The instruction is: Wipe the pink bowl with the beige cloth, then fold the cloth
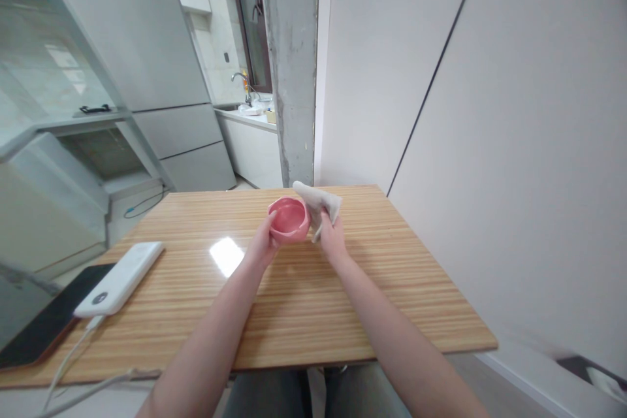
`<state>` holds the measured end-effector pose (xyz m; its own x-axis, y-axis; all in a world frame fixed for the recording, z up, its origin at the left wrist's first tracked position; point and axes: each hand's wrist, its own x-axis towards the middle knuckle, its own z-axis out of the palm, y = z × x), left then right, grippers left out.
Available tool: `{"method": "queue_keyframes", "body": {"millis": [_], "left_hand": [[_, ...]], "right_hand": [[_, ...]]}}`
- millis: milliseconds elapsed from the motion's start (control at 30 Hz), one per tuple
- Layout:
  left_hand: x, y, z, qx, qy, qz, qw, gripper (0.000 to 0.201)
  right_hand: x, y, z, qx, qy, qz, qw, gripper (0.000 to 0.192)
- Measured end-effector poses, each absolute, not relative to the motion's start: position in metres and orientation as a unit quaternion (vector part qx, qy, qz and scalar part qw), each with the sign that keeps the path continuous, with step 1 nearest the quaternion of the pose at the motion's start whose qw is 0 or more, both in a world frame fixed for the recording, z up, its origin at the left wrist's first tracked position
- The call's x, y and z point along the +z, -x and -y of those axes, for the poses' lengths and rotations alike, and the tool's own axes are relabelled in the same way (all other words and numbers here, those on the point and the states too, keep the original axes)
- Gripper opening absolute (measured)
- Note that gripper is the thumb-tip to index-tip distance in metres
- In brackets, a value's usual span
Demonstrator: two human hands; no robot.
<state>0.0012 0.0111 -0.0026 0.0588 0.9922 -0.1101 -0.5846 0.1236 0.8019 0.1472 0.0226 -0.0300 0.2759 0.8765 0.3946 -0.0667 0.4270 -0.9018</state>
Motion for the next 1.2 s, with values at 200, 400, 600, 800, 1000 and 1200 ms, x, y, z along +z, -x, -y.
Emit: {"method": "queue_keyframes", "body": {"millis": [200, 400, 600, 800, 1000, 1200], "left_hand": [[-0.001, -0.007, -0.008, 0.569, -0.293, -0.343, 0.688, 0.03], [-0.003, -0.002, -0.012, 0.612, -0.33, -0.314, 0.647, 0.043], [-0.007, -0.004, -0.007, 0.485, -0.352, -0.32, 0.733, 0.048], [-0.005, -0.008, -0.011, 0.568, -0.313, -0.33, 0.686, 0.036], [-0.002, -0.006, -0.008, 0.598, -0.335, -0.311, 0.658, 0.044], [-0.009, -0.005, -0.004, 0.507, -0.363, -0.351, 0.699, 0.047]], "right_hand": [[-0.034, -0.139, -0.026, 0.432, 0.386, 0.491, 0.65, 0.038], [-0.047, -0.119, -0.016, 0.423, 0.399, 0.491, 0.649, 0.048], [-0.043, -0.134, -0.025, 0.407, 0.412, 0.44, 0.686, 0.047], [-0.046, -0.128, -0.026, 0.439, 0.407, 0.444, 0.666, 0.036], [-0.049, -0.118, -0.02, 0.435, 0.429, 0.428, 0.666, 0.047], [-0.044, -0.138, -0.031, 0.416, 0.415, 0.44, 0.679, 0.039]]}}
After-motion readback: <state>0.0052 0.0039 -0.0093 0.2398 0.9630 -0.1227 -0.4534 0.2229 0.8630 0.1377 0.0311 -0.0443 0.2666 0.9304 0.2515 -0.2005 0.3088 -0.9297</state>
